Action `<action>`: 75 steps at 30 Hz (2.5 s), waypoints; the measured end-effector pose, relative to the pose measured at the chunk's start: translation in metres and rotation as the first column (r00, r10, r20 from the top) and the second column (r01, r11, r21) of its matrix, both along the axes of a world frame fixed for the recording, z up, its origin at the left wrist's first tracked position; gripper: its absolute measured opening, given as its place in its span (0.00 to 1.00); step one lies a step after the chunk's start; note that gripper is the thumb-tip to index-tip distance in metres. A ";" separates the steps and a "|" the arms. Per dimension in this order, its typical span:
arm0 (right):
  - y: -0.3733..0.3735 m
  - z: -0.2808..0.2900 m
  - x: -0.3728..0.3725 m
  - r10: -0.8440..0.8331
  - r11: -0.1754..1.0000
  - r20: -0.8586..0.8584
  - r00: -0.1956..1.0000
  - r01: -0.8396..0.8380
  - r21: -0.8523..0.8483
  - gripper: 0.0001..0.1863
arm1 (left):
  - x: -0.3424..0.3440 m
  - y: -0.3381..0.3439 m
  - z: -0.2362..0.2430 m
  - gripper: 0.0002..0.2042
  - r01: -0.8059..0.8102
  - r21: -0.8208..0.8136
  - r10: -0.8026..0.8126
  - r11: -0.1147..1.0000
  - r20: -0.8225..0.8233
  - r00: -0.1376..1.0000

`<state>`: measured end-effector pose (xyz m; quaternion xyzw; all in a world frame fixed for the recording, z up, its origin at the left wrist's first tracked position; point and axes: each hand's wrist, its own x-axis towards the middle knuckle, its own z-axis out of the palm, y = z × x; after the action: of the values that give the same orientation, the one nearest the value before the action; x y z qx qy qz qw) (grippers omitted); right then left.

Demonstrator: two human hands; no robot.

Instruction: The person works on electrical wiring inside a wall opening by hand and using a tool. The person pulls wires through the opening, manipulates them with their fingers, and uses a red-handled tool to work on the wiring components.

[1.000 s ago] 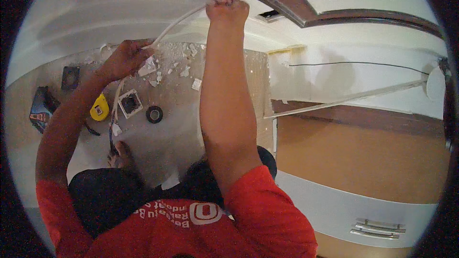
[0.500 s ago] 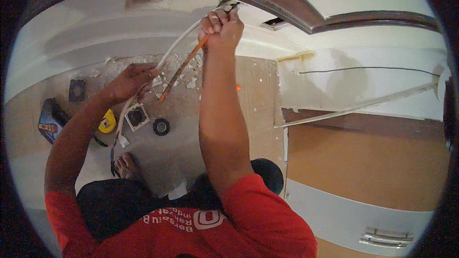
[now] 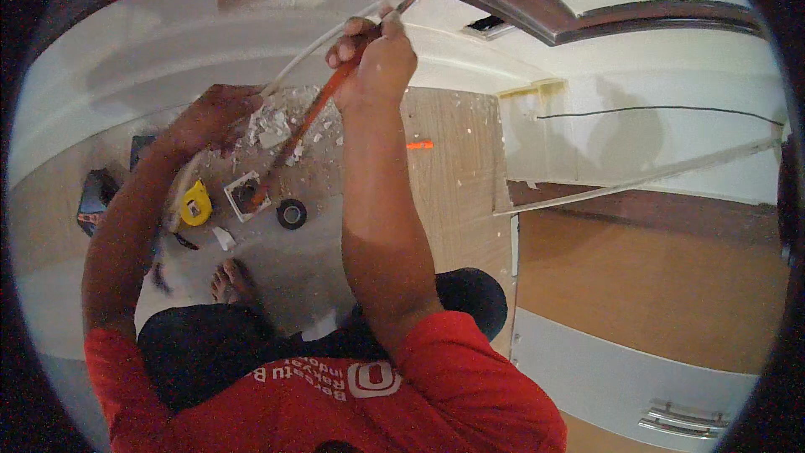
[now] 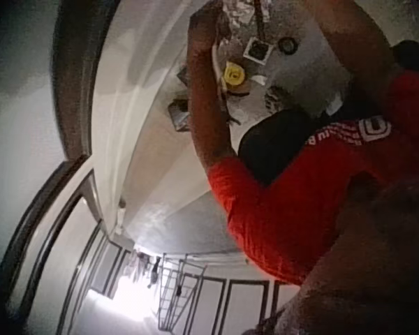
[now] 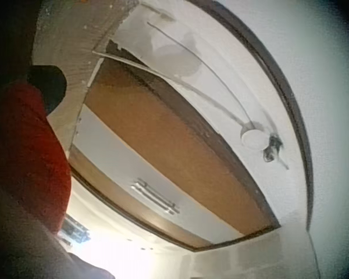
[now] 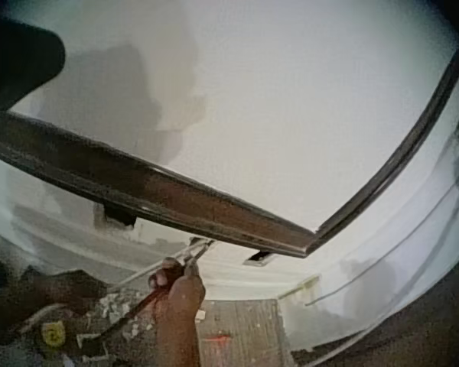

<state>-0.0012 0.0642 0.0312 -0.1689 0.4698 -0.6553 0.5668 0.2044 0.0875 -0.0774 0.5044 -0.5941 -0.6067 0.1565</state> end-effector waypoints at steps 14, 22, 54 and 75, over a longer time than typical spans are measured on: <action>-0.052 -0.037 0.001 0.156 0.932 0.662 0.733 0.112 -0.344 0.15 | -0.001 0.001 -0.002 0.25 0.028 -0.111 -0.041 0.993 -0.118 0.992; -0.050 -0.027 -0.016 0.100 0.973 0.549 0.830 0.032 -0.227 0.16 | -0.006 0.007 0.006 0.24 -0.042 -0.090 0.035 0.995 -0.075 0.997; -0.039 -0.020 -0.032 0.128 0.991 0.352 0.927 -0.135 -0.006 0.14 | -0.001 0.005 0.019 0.18 0.035 0.148 0.041 0.988 -0.482 0.875; -0.043 -0.025 -0.005 0.074 0.987 0.670 0.739 0.043 -0.156 0.10 | 0.039 -0.007 -0.033 0.27 -0.104 -0.091 0.018 0.990 -0.657 0.754</action>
<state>-0.0062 0.0212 0.0067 0.0301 0.1775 -0.7030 0.6881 0.2436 0.0807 -0.1106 0.2693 -0.5211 -0.7017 0.4044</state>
